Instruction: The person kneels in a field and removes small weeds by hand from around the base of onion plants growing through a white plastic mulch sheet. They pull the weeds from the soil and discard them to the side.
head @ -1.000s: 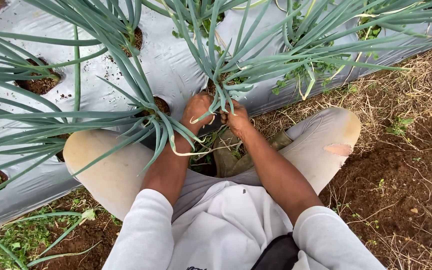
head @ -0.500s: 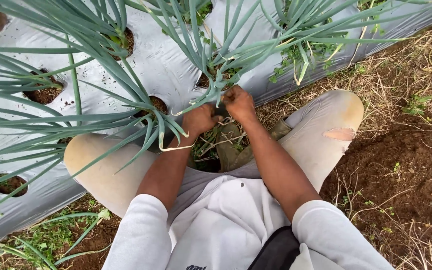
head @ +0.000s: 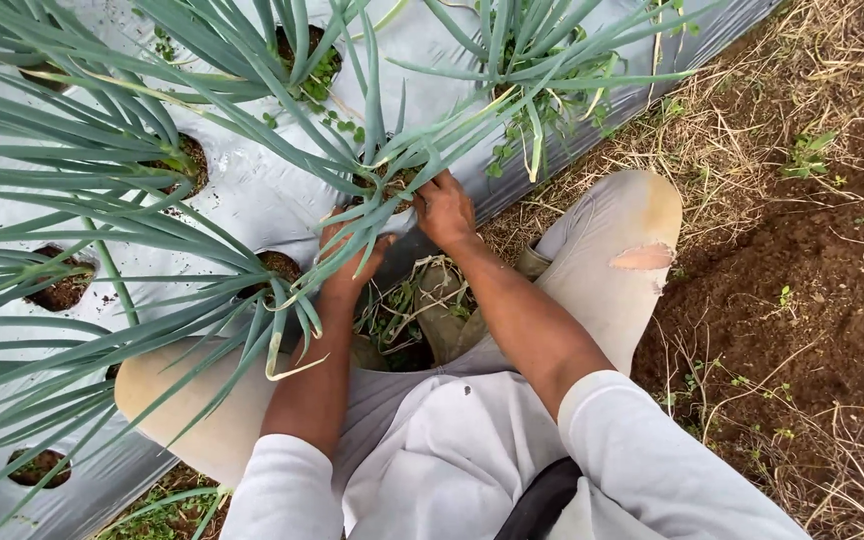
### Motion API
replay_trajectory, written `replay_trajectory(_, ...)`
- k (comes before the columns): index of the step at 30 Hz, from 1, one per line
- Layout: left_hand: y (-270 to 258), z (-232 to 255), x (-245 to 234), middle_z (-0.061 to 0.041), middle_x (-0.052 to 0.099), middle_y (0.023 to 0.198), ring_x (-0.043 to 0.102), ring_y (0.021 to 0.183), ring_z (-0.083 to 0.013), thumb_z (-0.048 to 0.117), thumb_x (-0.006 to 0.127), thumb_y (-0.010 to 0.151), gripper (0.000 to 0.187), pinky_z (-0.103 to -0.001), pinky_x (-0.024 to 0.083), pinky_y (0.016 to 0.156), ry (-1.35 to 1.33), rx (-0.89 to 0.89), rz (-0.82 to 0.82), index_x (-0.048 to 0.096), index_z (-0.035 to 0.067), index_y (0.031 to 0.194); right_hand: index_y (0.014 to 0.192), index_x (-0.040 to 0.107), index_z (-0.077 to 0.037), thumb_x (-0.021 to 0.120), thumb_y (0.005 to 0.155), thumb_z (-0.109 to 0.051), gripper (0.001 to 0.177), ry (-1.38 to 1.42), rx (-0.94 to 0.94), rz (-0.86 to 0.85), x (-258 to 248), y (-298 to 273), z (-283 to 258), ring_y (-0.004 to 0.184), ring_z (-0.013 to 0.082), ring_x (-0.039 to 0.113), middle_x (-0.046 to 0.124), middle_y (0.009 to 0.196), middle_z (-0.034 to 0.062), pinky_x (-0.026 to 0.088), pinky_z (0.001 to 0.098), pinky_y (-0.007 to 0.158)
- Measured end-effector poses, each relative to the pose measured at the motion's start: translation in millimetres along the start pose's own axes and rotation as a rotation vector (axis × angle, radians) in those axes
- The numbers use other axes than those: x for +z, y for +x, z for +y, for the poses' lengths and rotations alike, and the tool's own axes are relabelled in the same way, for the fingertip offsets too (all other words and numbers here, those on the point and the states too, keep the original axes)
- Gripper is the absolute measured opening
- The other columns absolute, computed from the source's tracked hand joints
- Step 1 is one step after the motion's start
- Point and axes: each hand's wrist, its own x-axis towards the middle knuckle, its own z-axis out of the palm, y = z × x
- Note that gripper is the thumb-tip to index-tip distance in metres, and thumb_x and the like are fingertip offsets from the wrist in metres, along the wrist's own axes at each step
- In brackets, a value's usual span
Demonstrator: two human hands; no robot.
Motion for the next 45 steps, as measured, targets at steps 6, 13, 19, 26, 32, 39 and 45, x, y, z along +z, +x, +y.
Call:
replay_trajectory(6, -0.9, 10.4, -11.0, -0.02, 0.076, 0.104, 0.07, 0.108, -0.0403, 0.042, 0.084, 0.08, 0.047, -0.055, 0.049, 0.107, -0.06, 0.118, 0.134, 0.075, 0.004, 0.106, 0.098, 0.072, -0.014, 0.067, 0.093, -0.021, 0.01, -0.12, 0.064, -0.015, 33.1, 13.4, 37.6, 0.092, 0.0368, 0.071, 0.062, 0.103, 0.0062, 0.06, 0.0454, 0.067)
replay_trajectory(13, 0.5, 2.0, 3.1, -0.022, 0.075, 0.101, 0.071, 0.107, -0.0423, 0.036, 0.088, 0.078, 0.043, -0.059, 0.05, 0.104, 0.193, 0.275, 0.243, 0.076, 0.005, 0.104, 0.097, 0.065, -0.01, 0.06, 0.106, -0.016, 0.011, 0.619, 0.314, 0.257, 12.3, 17.8, 58.6, 0.07, 0.0231, 0.068, 0.06, 0.072, 0.0067, 0.057, 0.0381, 0.061)
replay_trajectory(19, 0.3, 2.0, 8.1, -0.02, 0.076, 0.11, 0.069, 0.113, -0.0405, 0.044, 0.087, 0.076, 0.057, -0.055, 0.047, 0.111, -0.039, 0.051, 0.163, 0.074, 0.001, 0.111, 0.105, 0.064, -0.013, 0.071, 0.099, -0.011, 0.009, 0.401, 0.095, 0.16, -32.1, 20.6, 22.9, 0.082, 0.0367, 0.064, 0.055, 0.093, 0.0068, 0.054, 0.0473, 0.066)
replay_trajectory(26, 0.4, 24.3, -28.5, -0.018, 0.075, 0.101, 0.07, 0.104, -0.0385, 0.044, 0.084, 0.078, 0.048, -0.053, 0.058, 0.093, -0.042, 0.031, 0.096, 0.075, 0.006, 0.105, 0.11, 0.059, -0.01, 0.069, 0.098, -0.007, 0.016, 0.311, 0.009, 0.09, -30.4, 19.2, 7.0, 0.083, 0.0332, 0.068, 0.064, 0.092, 0.0119, 0.054, 0.0408, 0.065)
replay_trajectory(32, 4.9, 21.7, -21.4, -0.016, 0.073, 0.096, 0.069, 0.099, -0.0385, 0.05, 0.085, 0.073, 0.051, -0.053, 0.059, 0.086, -0.06, -0.026, 0.094, 0.075, 0.009, 0.101, 0.118, 0.057, -0.008, 0.072, 0.088, -0.011, 0.033, 0.108, 0.033, 0.155, -3.9, 19.5, 22.6, 0.083, 0.0339, 0.07, 0.067, 0.097, 0.013, 0.056, 0.0436, 0.06)
replay_trajectory(39, 4.4, 21.1, -19.7, -0.015, 0.07, 0.097, 0.069, 0.096, -0.0369, 0.052, 0.085, 0.073, 0.054, -0.05, 0.061, 0.08, -0.09, -0.055, 0.068, 0.071, 0.011, 0.105, 0.122, 0.068, -0.005, 0.053, 0.109, -0.021, 0.025, 0.747, -0.029, 0.158, -8.3, 16.8, 24.4, 0.101, 0.0101, 0.064, 0.068, 0.11, 0.006, 0.047, 0.0184, 0.088)
replay_trajectory(45, 1.5, 17.2, -17.7, -0.016, 0.07, 0.094, 0.069, 0.096, -0.0371, 0.049, 0.085, 0.073, 0.052, -0.051, 0.06, 0.081, -0.089, -0.037, 0.062, 0.072, 0.01, 0.104, 0.11, 0.07, -0.011, 0.069, 0.1, -0.013, 0.01, 0.443, 0.01, 0.084, 17.3, 13.6, 70.7, 0.086, 0.0343, 0.065, 0.061, 0.094, 0.0065, 0.054, 0.0436, 0.075)
